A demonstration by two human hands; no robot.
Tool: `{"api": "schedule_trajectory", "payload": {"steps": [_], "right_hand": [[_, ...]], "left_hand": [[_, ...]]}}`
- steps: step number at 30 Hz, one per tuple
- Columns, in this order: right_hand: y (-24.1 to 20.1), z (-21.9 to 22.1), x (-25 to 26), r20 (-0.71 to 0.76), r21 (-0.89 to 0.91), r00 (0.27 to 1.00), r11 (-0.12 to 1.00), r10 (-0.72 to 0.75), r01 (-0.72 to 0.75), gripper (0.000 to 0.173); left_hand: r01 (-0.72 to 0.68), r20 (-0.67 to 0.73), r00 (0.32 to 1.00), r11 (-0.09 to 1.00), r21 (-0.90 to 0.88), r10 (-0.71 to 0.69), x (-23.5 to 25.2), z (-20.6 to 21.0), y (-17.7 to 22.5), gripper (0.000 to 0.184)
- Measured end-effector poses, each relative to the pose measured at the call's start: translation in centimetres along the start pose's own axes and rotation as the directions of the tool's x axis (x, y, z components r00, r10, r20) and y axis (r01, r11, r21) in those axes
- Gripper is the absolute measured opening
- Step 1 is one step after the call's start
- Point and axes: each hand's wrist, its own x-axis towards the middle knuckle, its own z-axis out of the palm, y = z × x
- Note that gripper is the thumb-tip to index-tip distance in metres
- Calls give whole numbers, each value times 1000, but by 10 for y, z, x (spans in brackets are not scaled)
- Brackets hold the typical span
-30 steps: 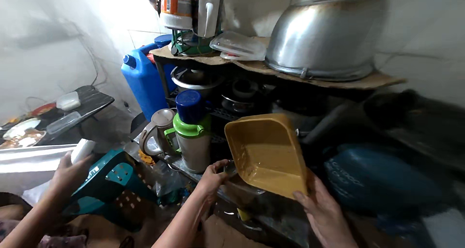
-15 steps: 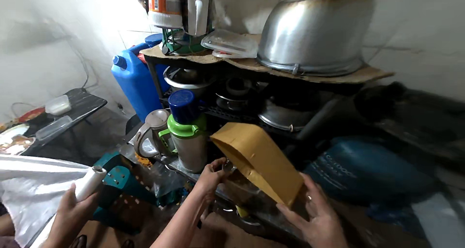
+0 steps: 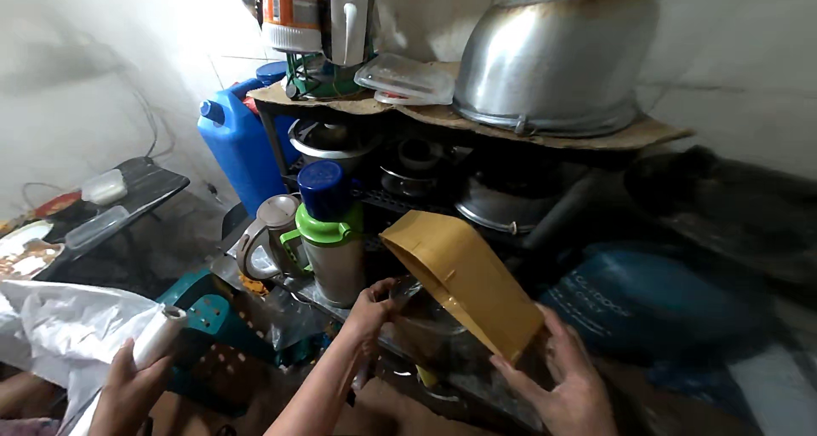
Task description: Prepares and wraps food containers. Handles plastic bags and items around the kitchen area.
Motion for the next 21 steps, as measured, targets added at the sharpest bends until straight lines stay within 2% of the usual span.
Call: {"api": "schedule_trajectory", "payload": {"steps": [3, 8, 12, 16, 19, 21], "right_hand": [[2, 11, -7, 62, -93, 998, 996, 7, -1, 90], [5, 6, 0, 28, -6, 996, 996, 90, -90, 94], [4, 1, -3, -44, 42, 999, 999, 30, -28, 98], [2, 14, -10, 43, -80, 999, 997, 24, -20, 89], [4, 11, -3, 31, -85, 999, 996, 35, -32, 90], [4, 8, -1, -4, -68, 1000, 997, 25, -25, 92]], "left_hand": [[-3, -15, 1000, 999, -44, 3, -7, 11, 5, 37], [7, 31, 999, 1000, -8, -6, 2, 2, 0, 52], [7, 11, 1000, 1000, 3, -7, 6, 2, -2, 53], [2, -5, 1000, 998, -59, -3, -4, 16, 4, 37], [-1, 51, 999, 999, -32, 3, 4, 7, -3, 49], [7, 37, 999, 1000, -7, -7, 5, 5, -3, 52]]}}
